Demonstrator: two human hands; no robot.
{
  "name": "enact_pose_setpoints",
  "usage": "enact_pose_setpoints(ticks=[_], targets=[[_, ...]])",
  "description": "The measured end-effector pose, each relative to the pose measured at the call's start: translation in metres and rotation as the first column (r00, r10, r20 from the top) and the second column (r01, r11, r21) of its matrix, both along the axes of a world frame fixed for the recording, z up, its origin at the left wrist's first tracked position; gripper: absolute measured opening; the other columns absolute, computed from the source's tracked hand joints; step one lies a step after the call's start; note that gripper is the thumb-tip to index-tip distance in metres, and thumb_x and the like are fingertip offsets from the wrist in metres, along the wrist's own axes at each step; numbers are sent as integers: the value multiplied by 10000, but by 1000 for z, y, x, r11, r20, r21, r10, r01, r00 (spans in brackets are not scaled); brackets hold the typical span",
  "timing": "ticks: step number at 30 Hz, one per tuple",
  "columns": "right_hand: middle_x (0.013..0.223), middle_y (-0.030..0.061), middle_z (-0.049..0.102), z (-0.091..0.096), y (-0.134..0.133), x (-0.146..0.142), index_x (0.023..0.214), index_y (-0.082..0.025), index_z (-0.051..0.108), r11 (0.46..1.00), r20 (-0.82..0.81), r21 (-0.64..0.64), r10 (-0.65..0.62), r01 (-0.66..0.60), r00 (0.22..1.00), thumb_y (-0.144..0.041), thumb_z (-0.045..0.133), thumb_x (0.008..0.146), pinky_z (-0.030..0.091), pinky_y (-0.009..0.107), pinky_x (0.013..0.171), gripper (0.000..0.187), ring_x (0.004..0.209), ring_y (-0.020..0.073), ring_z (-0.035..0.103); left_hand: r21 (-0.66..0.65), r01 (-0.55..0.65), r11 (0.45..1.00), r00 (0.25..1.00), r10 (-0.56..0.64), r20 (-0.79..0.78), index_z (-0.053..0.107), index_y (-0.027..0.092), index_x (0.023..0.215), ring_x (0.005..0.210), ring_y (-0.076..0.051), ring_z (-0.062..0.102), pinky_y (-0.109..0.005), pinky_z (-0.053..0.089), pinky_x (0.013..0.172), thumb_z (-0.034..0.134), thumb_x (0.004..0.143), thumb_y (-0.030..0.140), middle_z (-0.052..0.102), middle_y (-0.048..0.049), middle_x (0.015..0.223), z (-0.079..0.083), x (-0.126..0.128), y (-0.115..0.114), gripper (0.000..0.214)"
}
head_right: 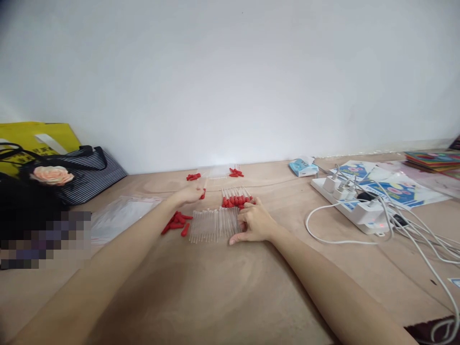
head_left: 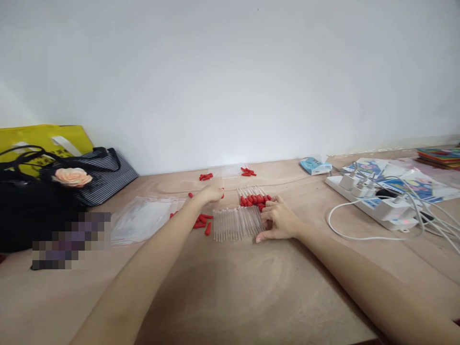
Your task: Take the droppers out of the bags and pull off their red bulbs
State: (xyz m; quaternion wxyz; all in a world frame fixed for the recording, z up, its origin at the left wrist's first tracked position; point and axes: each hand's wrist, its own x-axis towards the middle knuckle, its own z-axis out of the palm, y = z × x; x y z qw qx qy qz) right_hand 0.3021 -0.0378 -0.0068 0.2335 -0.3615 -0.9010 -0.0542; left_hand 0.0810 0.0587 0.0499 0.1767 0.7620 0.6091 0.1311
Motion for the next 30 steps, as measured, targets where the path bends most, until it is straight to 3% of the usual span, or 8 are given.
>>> enact_pose_setpoints(ticks=[3,5,7,12,16,20,23,30], targets=[[558,-4,560,-3,-1,-3,538,-171,498,996,-83,46,-68,72,994,-567,499,749,248,315,714,448,628,129,483,77,11,997,1000,-12,19,505,160,668,605,-152,537,-255,395,558,396,786,259,540,-15,609,4,-22,-26,189],[624,8,582,-6,-2,-6,614,-171,516,987,-192,81,-119,137,974,-477,466,809,261,307,708,366,646,129,496,125,35,992,998,-42,54,486,173,822,632,-136,548,-247,415,577,363,829,300,556,-4,689,-2,-34,-48,177],[705,26,600,-8,-3,-12,738,-168,539,974,-300,114,-152,193,942,-413,453,832,280,303,704,275,678,136,513,248,116,962,974,-158,159,454,170,932,630,-125,554,-250,436,580,377,839,287,559,-13,774,-15,-43,-71,168],[986,105,591,-6,-13,-28,1064,-146,503,960,-389,206,-96,188,916,-398,471,818,334,333,778,354,902,193,518,641,250,726,940,-340,18,551,174,927,763,-133,536,-269,441,705,378,864,222,518,-35,831,-52,-53,-104,190],[1090,95,567,-2,-22,-43,1154,-177,491,963,-247,250,-36,100,968,-458,498,792,297,399,884,458,985,211,495,767,308,562,932,-339,-126,593,176,885,708,-137,513,-270,412,657,473,832,234,540,-33,785,-63,-49,-109,143],[1037,30,617,-7,-23,-56,1057,-237,572,948,-162,310,-17,68,987,-394,485,827,197,446,972,292,992,194,500,827,337,451,928,-305,-213,614,179,822,739,-170,509,-311,385,688,539,791,242,565,-39,742,-61,-43,-112,103],[927,-17,658,-14,-19,-61,939,-258,617,931,-181,360,0,66,983,-331,490,840,155,448,997,177,965,170,517,833,353,426,922,-311,-231,621,176,791,755,-181,509,-317,390,701,544,784,244,572,-49,731,-59,-42,-115,102],[855,-36,674,-21,-18,-65,820,-223,613,910,-193,410,24,58,981,-243,489,839,103,455,1029,127,952,151,535,770,411,488,897,-367,-246,633,181,889,972,-227,510,-404,378,858,507,806,259,609,-84,1010,-60,-39,-114,170]])
